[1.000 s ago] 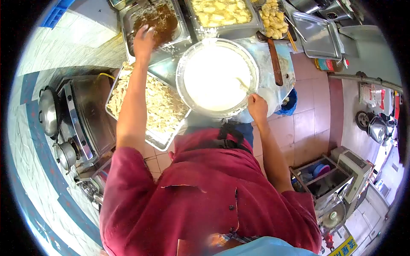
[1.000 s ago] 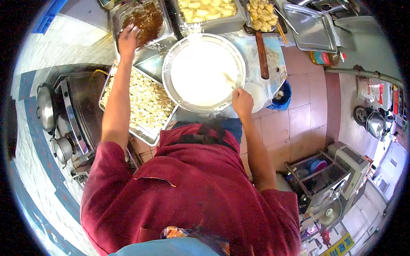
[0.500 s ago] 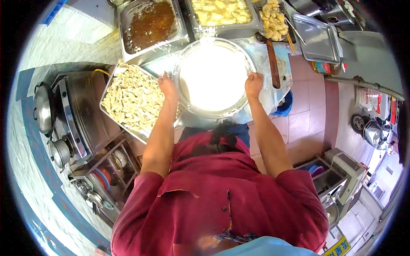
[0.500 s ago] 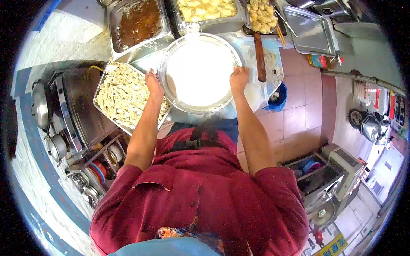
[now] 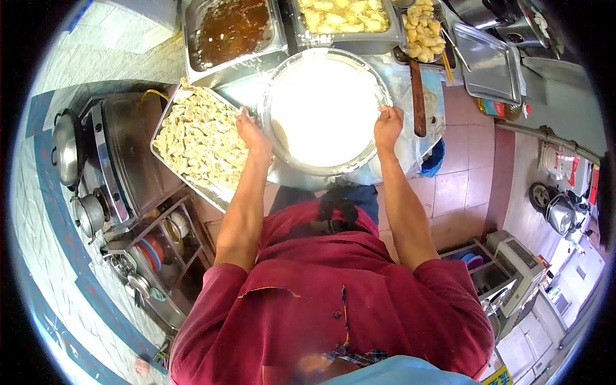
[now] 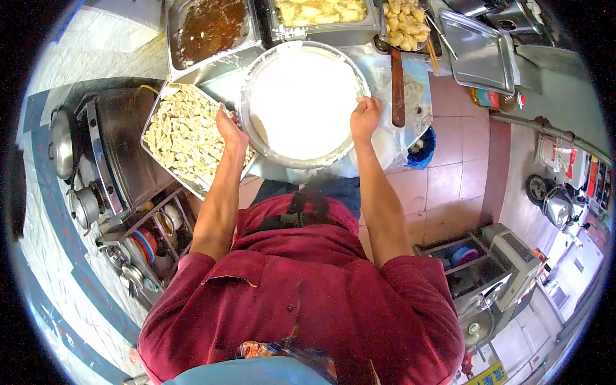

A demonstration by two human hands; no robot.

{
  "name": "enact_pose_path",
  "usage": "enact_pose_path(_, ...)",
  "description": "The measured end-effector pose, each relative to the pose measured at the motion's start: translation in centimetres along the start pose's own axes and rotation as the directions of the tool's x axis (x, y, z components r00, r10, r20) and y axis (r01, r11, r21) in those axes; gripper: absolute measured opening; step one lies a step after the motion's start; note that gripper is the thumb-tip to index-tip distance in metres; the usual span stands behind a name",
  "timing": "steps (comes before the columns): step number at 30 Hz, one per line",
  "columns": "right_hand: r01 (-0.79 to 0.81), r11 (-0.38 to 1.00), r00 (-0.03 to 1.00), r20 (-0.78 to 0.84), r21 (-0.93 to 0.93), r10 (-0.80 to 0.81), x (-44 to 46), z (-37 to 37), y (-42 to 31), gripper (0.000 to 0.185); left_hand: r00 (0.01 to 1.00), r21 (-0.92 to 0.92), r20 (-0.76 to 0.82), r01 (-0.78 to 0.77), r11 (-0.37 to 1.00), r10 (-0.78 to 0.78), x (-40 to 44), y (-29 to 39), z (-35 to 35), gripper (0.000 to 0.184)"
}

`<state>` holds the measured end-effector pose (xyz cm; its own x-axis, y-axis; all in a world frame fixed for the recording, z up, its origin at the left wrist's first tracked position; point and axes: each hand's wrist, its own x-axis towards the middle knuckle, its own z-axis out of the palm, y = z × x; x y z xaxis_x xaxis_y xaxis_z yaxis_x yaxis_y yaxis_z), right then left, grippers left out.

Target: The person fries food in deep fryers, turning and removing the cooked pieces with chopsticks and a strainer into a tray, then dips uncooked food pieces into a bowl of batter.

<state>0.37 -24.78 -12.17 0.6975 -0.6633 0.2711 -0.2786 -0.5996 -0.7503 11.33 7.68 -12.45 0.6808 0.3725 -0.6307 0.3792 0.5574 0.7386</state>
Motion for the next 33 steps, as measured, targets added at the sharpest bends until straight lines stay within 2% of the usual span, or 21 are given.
enact_pose_path(3, -0.007, 1.000, 1.000, 0.003, -0.024, 0.008, 0.3, 0.3, 0.1, 0.015, 1.000, 0.025, 0.028, -0.014, 1.000, 0.013, 0.6, 0.2, -0.2, 0.025)
enact_pose_path(9, -0.039, 0.999, 0.998, 0.042, 0.004, 0.039, 0.9, 0.5, 0.0, 0.016, 1.000, -0.068, 0.012, -0.013, 0.998, 0.014, -0.7, 0.8, 0.8, 0.024)
enact_pose_path(12, -0.017, 1.000, 1.000, 0.017, 0.025, 0.017, 1.8, 1.0, 0.0, 0.018, 0.998, -0.055, 0.065, -0.007, 0.998, 0.011, 0.0, 1.1, 0.8, 0.025)
enact_pose_path(15, -0.014, 0.999, 1.000, 0.017, 0.049, 0.013, 2.0, 1.2, -0.1, 0.018, 1.000, -0.086, -0.002, -0.020, 0.996, 0.020, -0.4, 0.7, 1.6, 0.025)
enact_pose_path(19, -0.009, 1.000, 0.998, 0.058, 0.013, 0.008, 2.3, 0.8, -0.4, 0.018, 0.997, -0.082, 0.081, -0.010, 0.997, 0.017, 0.2, 0.6, 1.2, 0.028)
enact_pose_path(20, -0.003, 1.000, 0.997, 0.076, 0.000, 0.003, 2.3, 0.7, -0.4, 0.018, 1.000, -0.046, 0.024, -0.013, 0.999, 0.014, 0.2, 0.4, 1.2, 0.030)
enact_pose_path(23, 0.005, 1.000, 0.995, 0.105, -0.016, -0.003, 2.4, 0.4, -0.5, 0.017, 0.978, 0.010, 0.202, 0.052, 0.999, -0.053, 1.3, 0.0, -0.5, 0.035)
enact_pose_path(27, 0.031, 0.999, 0.994, 0.102, 0.008, -0.032, 1.8, 0.3, 0.2, 0.017, 0.981, 0.111, 0.189, 0.017, 0.994, -0.038, 0.5, 0.8, -1.2, 0.041)
enact_pose_path(28, 0.068, 0.998, 0.994, 0.091, -0.002, -0.068, 1.8, 0.3, 0.3, 0.016, 0.990, 0.143, 0.139, -0.027, 0.989, 0.007, -0.4, 1.2, -1.2, 0.045)
enact_pose_path(31, 0.119, 0.993, 0.992, 0.036, -0.018, -0.119, 1.6, -0.1, -0.4, 0.015, 0.987, 0.243, 0.145, -0.096, 0.965, 0.062, -1.7, 2.8, -2.6, 0.050)
enact_pose_path(33, 0.143, 0.989, 0.989, 0.030, -0.045, -0.142, 1.6, -0.7, -1.1, 0.014, 0.983, 0.238, 0.155, -0.131, 0.962, 0.095, -2.1, 4.1, -4.4, 0.052)
